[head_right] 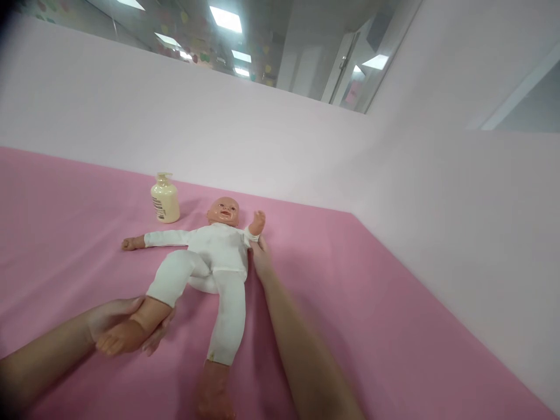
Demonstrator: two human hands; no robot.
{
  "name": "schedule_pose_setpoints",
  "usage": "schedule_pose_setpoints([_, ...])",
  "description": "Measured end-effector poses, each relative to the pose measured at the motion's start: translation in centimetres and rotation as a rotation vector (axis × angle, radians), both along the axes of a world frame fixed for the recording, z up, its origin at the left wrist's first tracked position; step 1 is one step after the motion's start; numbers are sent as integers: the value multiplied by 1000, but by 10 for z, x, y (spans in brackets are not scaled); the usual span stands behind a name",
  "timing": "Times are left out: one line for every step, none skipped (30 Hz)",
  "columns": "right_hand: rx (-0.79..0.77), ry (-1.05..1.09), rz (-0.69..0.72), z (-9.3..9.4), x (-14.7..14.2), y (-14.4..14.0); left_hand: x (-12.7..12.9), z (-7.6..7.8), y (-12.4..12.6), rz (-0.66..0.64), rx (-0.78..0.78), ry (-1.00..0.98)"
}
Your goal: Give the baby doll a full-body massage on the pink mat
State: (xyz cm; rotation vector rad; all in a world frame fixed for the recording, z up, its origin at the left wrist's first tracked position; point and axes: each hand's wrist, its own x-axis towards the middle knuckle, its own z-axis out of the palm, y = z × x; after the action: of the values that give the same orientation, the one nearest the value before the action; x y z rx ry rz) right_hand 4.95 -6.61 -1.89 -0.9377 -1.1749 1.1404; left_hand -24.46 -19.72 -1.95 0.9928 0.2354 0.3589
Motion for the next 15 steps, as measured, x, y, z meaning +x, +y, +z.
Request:
schedule_pose_setpoints([-31,59,-25,0,0,1,0,4,-2,-44,24,4])
schedule_pose_setpoints([-53,106,-49,-1,0,1,1,8,-4,-78,43,14])
schedule_pose_setpoints([-68,145,-67,-1,1,2,2,12,-6,-103,60,30])
schedule_pose_setpoints([-77,179,-83,-2,2,4,3,15,-8,-127,70,53])
schedule_pose_setpoints([-87,208,-97,-3,3,5,4,16,-10,-145,74,83])
schedule_pose_setpoints([-98,232,-113,-5,3,7,4,17,-12,-163,73,122])
schedule_pose_setpoints([-113,253,-128,-6,4,9,4,16,-13,-178,69,168])
schedule_pose_setpoints([-129,268,-140,-8,5,11,4,14,-13,-184,71,221])
schedule_pose_setpoints([-143,279,-146,-9,6,13,3,11,-13,-188,77,281])
schedule_pose_setpoints([-155,286,-146,-11,6,15,3,9,-13,-191,88,346])
schedule_pose_setpoints([-163,293,-143,-12,7,17,3,7,-12,-193,104,407])
schedule_pose_setpoints([-170,299,-141,-14,7,19,3,6,-11,-198,122,460])
schedule_pose_setpoints([-175,303,-142,-15,8,21,3,5,-11,-205,140,501])
schedule_pose_setpoints([-178,309,-145,-17,8,23,4,5,-10,-215,150,525])
schedule_pose_setpoints([-179,314,-148,-18,9,24,5,6,-10,-224,157,535])
